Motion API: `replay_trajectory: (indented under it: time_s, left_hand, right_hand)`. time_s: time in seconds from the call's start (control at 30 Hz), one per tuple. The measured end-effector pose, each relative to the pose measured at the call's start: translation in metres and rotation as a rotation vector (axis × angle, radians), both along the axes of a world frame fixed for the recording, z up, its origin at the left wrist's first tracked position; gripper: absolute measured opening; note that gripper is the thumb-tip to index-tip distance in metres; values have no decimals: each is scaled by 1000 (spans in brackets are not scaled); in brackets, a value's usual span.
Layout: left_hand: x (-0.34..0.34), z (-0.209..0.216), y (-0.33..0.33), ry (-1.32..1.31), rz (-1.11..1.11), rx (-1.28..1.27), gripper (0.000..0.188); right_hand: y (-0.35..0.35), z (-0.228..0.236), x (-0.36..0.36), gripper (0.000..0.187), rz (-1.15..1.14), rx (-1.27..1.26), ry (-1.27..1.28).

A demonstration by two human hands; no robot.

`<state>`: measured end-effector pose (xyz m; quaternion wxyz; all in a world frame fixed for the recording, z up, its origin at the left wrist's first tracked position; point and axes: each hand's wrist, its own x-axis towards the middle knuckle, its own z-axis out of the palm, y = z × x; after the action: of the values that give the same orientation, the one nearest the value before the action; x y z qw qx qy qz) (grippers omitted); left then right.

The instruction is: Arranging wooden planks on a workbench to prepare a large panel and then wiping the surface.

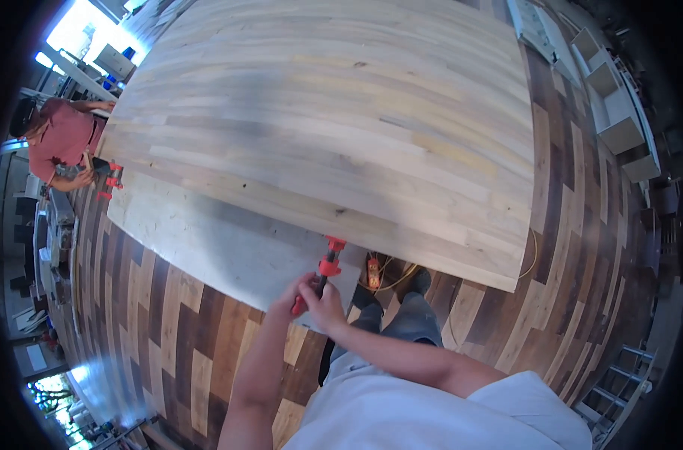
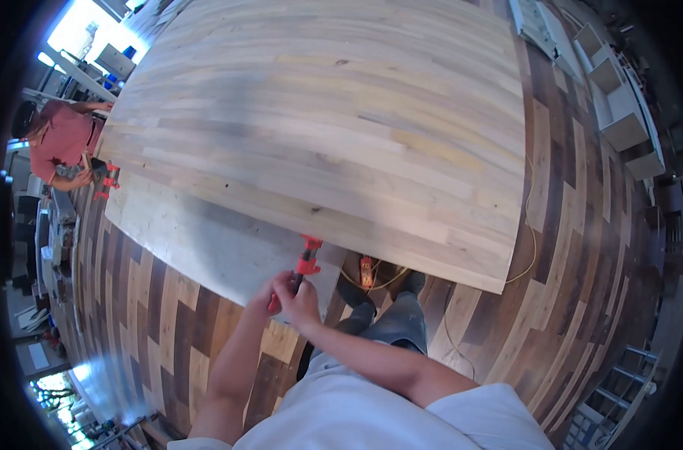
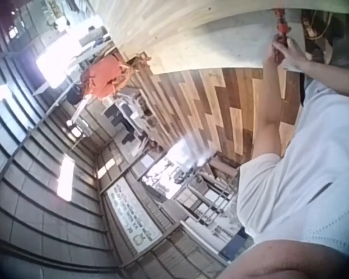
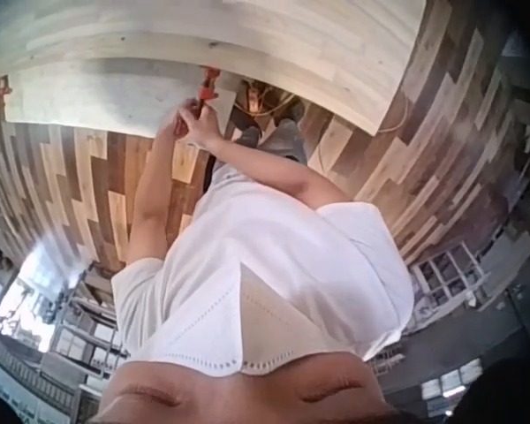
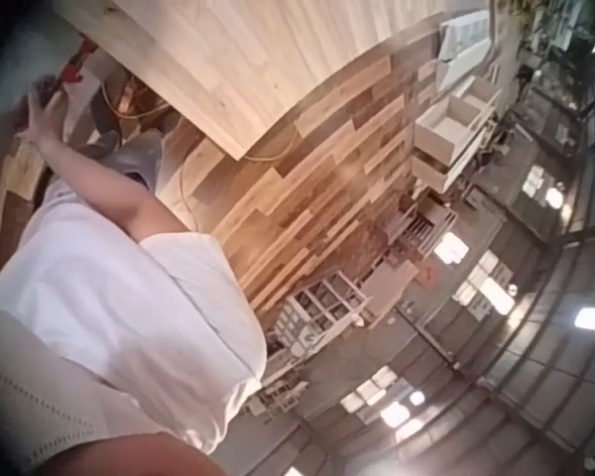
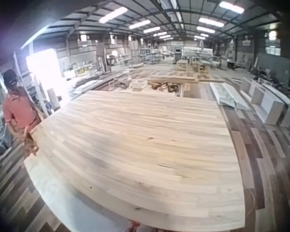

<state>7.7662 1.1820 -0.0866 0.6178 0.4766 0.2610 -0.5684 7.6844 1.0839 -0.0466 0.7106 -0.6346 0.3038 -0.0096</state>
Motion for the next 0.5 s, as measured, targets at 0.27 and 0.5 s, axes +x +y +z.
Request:
replay_trajectory:
  time_s: [0.27, 0.5]
  left_hand:
    - [-12, 19, -39, 74, -90, -304, 42]
    - [-17, 3, -37, 147, -54, -359, 39]
  right_hand:
    - [18, 20, 14, 103, -7, -261, 485]
    - [33, 17, 15, 95, -267, -446, 424]
